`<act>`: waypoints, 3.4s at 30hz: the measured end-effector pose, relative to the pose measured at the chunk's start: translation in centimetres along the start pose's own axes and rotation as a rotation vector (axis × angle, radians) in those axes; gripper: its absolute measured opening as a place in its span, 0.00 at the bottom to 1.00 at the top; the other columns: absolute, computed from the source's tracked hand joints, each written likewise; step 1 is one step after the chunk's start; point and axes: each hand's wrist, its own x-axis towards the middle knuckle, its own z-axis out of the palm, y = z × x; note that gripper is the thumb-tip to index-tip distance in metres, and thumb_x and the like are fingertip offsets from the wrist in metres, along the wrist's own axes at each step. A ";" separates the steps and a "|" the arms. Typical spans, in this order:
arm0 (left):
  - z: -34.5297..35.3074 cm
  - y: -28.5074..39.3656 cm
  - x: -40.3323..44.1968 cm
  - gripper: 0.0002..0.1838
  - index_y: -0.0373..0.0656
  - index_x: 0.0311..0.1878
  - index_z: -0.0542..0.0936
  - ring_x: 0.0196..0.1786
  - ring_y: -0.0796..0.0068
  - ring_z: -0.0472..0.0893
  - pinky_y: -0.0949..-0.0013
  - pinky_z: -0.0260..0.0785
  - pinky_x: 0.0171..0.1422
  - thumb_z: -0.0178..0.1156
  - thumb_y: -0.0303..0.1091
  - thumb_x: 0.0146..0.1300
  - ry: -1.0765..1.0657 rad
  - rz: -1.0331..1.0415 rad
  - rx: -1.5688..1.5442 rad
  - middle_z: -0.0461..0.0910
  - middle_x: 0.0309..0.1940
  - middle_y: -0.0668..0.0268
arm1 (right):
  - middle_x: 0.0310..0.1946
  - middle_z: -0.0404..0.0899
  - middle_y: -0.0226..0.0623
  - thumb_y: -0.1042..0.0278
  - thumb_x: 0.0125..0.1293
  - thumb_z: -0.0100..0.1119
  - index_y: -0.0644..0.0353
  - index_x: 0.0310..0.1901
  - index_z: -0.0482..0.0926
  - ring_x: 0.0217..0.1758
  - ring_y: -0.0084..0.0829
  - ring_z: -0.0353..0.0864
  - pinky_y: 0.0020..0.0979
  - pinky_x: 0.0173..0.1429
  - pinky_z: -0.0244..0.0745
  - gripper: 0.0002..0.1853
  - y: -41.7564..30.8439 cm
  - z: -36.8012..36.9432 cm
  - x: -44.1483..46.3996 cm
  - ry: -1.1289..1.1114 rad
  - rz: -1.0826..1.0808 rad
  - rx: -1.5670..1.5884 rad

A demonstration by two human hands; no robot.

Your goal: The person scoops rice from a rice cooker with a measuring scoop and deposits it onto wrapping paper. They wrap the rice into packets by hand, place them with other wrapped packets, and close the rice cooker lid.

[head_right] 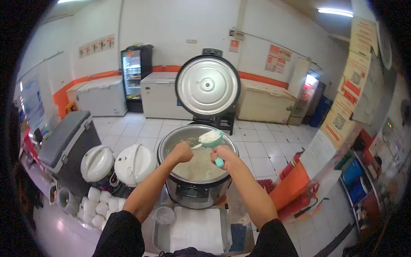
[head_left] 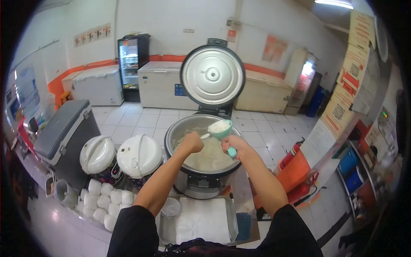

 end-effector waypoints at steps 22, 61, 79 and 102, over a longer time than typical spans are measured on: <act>20.2 -11.5 -37.9 0.35 0.38 0.68 0.71 0.71 0.47 0.69 0.50 0.62 0.74 0.71 0.36 0.57 -0.171 0.157 -0.150 0.68 0.70 0.50 | 0.39 0.80 0.47 0.74 0.73 0.46 0.69 0.73 0.60 0.18 0.31 0.70 0.30 0.22 0.68 0.28 29.3 -5.0 -21.1 0.247 -0.679 -0.360; 21.9 -9.3 -37.6 0.12 0.35 0.50 0.86 0.49 0.50 0.85 0.56 0.77 0.55 0.66 0.31 0.66 -0.564 0.292 -0.400 0.84 0.48 0.47 | 0.55 0.80 0.45 0.70 0.55 0.62 0.62 0.35 0.86 0.74 0.48 0.69 0.38 0.64 0.81 0.08 44.7 -15.1 -18.3 -0.038 -0.422 -1.755; 18.1 -5.5 -33.5 0.13 0.33 0.42 0.87 0.33 0.68 0.85 0.64 0.78 0.41 0.73 0.33 0.61 -0.662 0.148 -0.340 0.87 0.31 0.53 | 0.33 0.86 0.50 0.67 0.58 0.60 0.64 0.29 0.85 0.46 0.50 0.88 0.48 0.43 0.83 0.09 38.7 -13.6 -18.6 -0.064 -0.334 -1.674; 18.4 -12.5 -38.8 0.18 0.51 0.49 0.87 0.57 0.67 0.80 0.61 0.72 0.63 0.69 0.28 0.53 -0.173 0.377 -0.221 0.85 0.54 0.73 | 0.50 0.87 0.24 0.73 0.56 0.70 0.54 0.43 0.88 0.58 0.34 0.79 0.37 0.60 0.73 0.11 34.6 -17.9 -21.7 0.011 -0.667 -1.526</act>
